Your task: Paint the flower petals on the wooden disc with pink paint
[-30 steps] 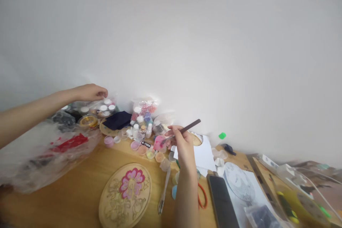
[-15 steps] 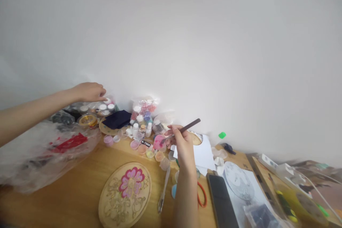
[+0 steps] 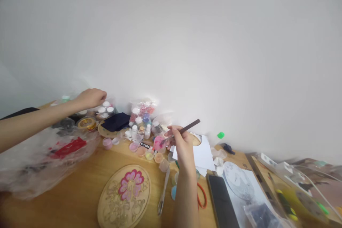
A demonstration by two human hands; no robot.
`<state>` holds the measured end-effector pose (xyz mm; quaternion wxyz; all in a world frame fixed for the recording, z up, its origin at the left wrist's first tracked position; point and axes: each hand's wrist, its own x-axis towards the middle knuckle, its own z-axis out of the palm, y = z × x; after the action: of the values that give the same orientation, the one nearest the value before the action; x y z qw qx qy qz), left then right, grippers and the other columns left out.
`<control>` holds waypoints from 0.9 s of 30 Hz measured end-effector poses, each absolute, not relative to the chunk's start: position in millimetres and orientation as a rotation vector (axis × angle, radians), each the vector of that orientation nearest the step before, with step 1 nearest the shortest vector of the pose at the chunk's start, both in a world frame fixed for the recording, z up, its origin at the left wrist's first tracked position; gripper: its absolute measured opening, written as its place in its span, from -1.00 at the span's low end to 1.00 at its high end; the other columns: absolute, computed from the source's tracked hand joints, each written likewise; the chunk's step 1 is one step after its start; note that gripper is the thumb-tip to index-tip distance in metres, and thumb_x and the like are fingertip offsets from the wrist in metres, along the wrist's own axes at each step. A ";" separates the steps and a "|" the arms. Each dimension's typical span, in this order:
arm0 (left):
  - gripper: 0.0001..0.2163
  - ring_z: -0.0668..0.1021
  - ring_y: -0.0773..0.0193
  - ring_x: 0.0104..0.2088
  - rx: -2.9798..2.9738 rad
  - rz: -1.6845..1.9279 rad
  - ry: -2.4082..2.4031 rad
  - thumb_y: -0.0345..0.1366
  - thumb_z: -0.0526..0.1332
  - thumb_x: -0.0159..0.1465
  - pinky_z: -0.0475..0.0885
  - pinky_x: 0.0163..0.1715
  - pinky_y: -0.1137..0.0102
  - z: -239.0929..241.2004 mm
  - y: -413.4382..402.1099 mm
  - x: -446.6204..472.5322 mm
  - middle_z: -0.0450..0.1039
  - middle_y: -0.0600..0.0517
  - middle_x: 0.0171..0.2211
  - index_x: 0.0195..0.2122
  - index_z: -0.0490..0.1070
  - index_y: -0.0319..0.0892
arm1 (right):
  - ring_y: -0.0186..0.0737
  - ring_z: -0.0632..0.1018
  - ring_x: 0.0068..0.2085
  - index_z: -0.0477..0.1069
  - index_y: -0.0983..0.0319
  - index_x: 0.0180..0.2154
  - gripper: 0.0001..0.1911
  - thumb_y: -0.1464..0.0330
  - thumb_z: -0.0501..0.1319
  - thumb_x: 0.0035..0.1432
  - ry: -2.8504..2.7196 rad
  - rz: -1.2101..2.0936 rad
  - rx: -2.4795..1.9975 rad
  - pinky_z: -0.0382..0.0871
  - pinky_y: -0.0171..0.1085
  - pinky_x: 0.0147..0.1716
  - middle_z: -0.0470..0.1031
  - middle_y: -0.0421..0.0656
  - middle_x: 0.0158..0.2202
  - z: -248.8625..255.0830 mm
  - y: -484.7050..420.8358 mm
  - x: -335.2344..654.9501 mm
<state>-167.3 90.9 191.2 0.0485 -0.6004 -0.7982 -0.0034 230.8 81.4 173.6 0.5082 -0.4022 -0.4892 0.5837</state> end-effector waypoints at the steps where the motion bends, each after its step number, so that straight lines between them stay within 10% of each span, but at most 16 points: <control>1: -0.75 0.65 -0.21 -0.02 -1.834 -0.025 -2.436 -0.34 0.10 0.24 0.46 -0.09 0.20 189.7 90.5 -166.5 0.65 -0.33 -0.15 -0.26 0.59 -0.21 | -0.37 0.40 -0.65 0.59 0.26 -0.40 -0.53 0.02 0.53 -0.23 -1.180 1.407 -0.965 0.27 -0.33 -0.69 0.56 -0.18 -0.53 173.2 81.6 231.2; 27: -0.78 0.62 0.03 -0.24 -1.868 -0.364 -2.562 -0.07 0.24 0.12 0.40 -0.28 0.36 174.6 95.5 -185.7 0.65 -0.08 -0.35 -0.44 0.46 -0.11 | -0.38 0.40 -0.64 0.58 0.25 -0.37 -0.51 0.00 0.53 -0.18 -1.186 1.405 -0.958 0.26 -0.34 -0.67 0.57 -0.18 -0.50 171.0 84.5 233.3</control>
<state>-185.7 95.5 174.6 -0.0252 -0.5850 -0.8025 -0.1141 233.3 84.5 171.0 0.5091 -0.3979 -0.4923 0.5833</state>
